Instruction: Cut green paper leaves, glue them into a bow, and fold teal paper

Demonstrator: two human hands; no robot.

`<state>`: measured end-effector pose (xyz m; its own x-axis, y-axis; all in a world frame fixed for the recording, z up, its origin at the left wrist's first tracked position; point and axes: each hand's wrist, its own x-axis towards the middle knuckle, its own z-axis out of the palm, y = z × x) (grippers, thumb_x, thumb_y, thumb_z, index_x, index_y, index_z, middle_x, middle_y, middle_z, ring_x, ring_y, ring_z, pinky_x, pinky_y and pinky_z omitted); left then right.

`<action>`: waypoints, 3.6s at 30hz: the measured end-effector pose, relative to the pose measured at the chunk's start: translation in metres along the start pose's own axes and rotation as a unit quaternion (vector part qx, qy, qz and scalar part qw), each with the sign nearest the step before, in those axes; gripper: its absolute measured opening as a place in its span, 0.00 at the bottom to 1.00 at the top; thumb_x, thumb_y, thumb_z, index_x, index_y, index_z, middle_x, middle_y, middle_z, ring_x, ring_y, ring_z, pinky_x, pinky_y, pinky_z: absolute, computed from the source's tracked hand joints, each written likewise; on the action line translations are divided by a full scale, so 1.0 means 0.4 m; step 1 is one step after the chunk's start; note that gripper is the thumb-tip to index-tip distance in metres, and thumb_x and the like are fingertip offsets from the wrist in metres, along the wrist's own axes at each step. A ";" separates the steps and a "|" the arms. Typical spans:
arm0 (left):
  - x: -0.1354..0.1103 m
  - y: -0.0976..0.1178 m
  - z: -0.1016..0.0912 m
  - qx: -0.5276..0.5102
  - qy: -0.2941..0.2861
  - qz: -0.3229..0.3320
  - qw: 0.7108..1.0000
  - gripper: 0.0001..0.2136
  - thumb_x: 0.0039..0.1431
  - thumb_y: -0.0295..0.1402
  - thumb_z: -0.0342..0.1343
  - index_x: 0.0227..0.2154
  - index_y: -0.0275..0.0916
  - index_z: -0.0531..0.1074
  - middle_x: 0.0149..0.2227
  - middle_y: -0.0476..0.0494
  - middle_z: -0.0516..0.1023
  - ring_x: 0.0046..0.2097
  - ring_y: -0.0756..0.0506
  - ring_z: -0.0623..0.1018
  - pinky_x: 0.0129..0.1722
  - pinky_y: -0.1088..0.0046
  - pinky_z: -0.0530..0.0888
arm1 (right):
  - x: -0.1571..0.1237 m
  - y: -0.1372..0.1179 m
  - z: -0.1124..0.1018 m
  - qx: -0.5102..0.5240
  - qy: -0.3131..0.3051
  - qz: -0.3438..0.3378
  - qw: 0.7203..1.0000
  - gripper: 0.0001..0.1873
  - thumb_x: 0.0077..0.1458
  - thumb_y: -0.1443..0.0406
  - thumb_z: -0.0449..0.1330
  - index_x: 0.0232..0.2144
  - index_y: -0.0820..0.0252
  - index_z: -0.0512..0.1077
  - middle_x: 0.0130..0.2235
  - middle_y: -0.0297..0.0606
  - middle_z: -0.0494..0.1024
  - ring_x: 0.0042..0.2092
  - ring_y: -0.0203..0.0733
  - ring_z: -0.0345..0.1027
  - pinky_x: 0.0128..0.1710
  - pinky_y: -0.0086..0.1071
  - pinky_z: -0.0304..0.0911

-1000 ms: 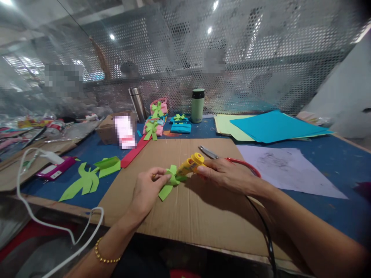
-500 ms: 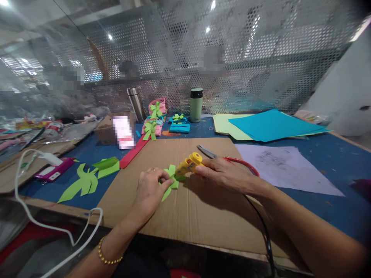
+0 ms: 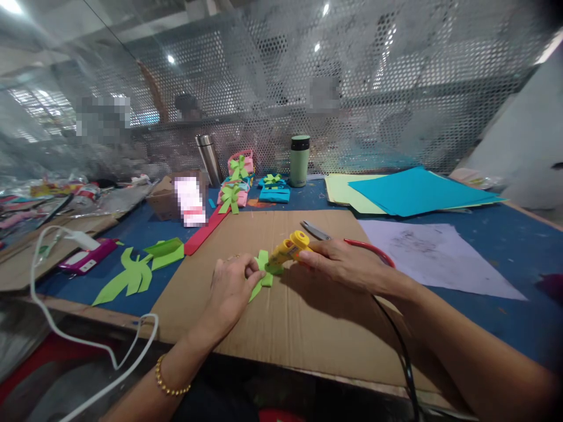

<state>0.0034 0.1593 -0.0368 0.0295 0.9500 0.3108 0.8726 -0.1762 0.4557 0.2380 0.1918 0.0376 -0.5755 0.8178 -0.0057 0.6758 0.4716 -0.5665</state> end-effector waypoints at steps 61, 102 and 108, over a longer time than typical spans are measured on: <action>-0.077 -0.014 -0.008 0.038 0.027 0.151 0.987 0.17 0.63 0.22 0.48 0.48 0.42 0.77 0.38 0.41 0.72 0.42 0.41 0.69 0.40 0.61 0.64 | 0.005 0.024 0.015 -0.025 0.027 -0.048 0.998 0.28 0.67 0.48 0.45 0.30 0.61 0.73 0.26 0.32 0.70 0.27 0.36 0.61 0.28 0.30 0.53; -0.075 -0.022 0.000 0.044 0.031 0.157 0.986 0.17 0.61 0.22 0.50 0.48 0.42 0.77 0.38 0.41 0.72 0.42 0.41 0.69 0.40 0.61 0.64 | 0.002 0.006 0.012 -0.038 0.009 -0.034 0.999 0.26 0.66 0.50 0.46 0.36 0.62 0.76 0.29 0.36 0.75 0.29 0.38 0.63 0.28 0.30 0.52; -0.077 -0.017 -0.002 0.040 0.034 0.152 0.987 0.16 0.63 0.22 0.49 0.47 0.41 0.77 0.38 0.41 0.72 0.42 0.41 0.69 0.40 0.61 0.64 | 0.001 0.002 0.012 -0.043 0.013 -0.033 0.998 0.25 0.66 0.51 0.46 0.34 0.62 0.74 0.27 0.34 0.72 0.28 0.37 0.62 0.28 0.30 0.51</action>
<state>-0.0038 0.1312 -0.0487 0.2654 0.8368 0.4788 0.8646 -0.4263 0.2658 0.2360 0.1908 0.0333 -0.6095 0.7911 0.0517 0.6736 0.5510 -0.4926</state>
